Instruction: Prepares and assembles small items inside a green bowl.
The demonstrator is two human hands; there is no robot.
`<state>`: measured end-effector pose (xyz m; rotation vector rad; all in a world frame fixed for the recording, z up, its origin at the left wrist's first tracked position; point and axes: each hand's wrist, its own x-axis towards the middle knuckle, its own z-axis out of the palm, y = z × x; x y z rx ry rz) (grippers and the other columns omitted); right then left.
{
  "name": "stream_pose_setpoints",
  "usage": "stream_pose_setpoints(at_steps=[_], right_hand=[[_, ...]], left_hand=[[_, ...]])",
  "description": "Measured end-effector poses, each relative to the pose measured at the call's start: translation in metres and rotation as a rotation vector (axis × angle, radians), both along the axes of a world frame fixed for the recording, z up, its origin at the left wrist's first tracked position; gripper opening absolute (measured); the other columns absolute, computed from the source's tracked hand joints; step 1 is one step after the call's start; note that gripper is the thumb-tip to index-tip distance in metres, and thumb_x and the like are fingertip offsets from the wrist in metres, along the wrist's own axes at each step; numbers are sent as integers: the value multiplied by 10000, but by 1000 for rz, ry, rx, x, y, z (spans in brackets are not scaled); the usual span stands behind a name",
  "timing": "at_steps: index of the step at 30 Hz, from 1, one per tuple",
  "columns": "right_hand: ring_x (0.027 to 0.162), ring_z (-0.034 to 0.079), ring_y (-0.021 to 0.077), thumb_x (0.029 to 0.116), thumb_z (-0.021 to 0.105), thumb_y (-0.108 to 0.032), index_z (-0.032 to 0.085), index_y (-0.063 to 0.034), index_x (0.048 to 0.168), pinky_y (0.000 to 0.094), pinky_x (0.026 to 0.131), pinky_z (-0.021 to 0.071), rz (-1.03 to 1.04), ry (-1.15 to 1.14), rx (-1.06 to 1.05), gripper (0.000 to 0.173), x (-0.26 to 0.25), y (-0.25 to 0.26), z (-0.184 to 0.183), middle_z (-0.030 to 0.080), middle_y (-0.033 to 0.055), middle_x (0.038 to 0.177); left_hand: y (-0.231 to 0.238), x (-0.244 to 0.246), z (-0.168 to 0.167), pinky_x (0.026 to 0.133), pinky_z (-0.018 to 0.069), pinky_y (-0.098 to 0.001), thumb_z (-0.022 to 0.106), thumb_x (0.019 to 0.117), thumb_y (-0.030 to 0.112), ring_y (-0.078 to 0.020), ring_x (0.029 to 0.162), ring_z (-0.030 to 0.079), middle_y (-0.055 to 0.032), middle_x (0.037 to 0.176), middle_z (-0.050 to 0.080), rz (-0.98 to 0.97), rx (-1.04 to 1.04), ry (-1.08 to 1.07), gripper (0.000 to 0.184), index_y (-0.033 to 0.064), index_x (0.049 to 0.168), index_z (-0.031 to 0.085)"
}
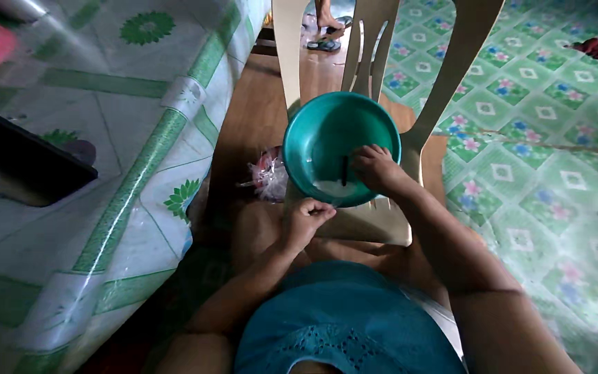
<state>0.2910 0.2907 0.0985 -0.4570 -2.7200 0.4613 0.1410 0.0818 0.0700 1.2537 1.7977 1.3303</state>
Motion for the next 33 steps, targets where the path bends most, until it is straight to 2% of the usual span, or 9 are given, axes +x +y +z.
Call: stream_pose_setpoints(at_steps=[3,5,10,13,18,20,24,28,33], right_hand=[[1302,533,444,902,668,52,708,-135,1253,679,1025,424,13,-453,135,399,-38,27,-18,620,185,1345],[1322,517,455,929,643,52,686,-135,1313,674,1042,418,83,-580,237,429,-52,33,-26,593,200,1393],[1307,532,446,918,665,46,717,-81,1227,664,1052,418,241,-668,353,337,-56,39,-15,616,200,1350],[1226,599,450,828,745,79,740,-29,1103,676,986,456,228,-638,345,295,-45,40,-6,678,208,1245],[1036,685,437,909,685,13,706,-61,1169,679,854,533,98,-828,179,271,-33,43,-4,711,192,1097],[1080,679,452,1000,595,-36,632,-104,1319,676,897,525,32,-892,64,328,-32,41,1,701,203,1165],[1141,655,446,1046,516,-36,617,-72,1315,666,952,500,23,-912,-53,289,-34,41,5,678,216,1213],[1128,666,417,990,619,-35,683,-44,1216,647,969,510,65,-776,-66,235,-33,54,-14,697,200,1178],[1167,637,409,958,649,-18,689,-1,1204,598,1009,499,88,-815,-67,249,-36,52,-10,675,220,1190]], left_hand=[[-8,-13,9,835,589,-231,801,887,171,-54,893,698,-30,939,736,96,-35,-23,137,50,940,768],[-13,-21,13,838,584,-219,792,896,177,-43,900,694,-24,951,734,119,-46,-25,141,54,961,771],[-21,-33,21,838,565,-199,779,911,165,-10,895,684,-9,951,745,173,-92,-65,136,46,977,768],[-21,-34,20,819,562,-209,778,909,139,-19,874,676,-15,927,735,200,-125,-185,125,37,977,754],[-14,-31,1,826,578,-255,779,914,181,-59,873,691,-11,920,742,137,-100,-194,119,70,957,766],[-12,-27,-4,832,578,-248,779,915,202,-48,882,689,0,927,740,103,-97,-182,128,84,963,776],[-13,-21,-5,825,575,-229,782,909,186,-39,875,687,1,917,742,59,-101,-227,119,78,957,774],[-13,-22,-8,822,572,-227,786,906,202,-41,873,685,5,919,739,58,-103,-227,138,76,958,771],[-11,-20,-12,813,574,-224,779,911,191,-41,857,688,-1,911,744,53,-102,-245,140,64,968,770]])
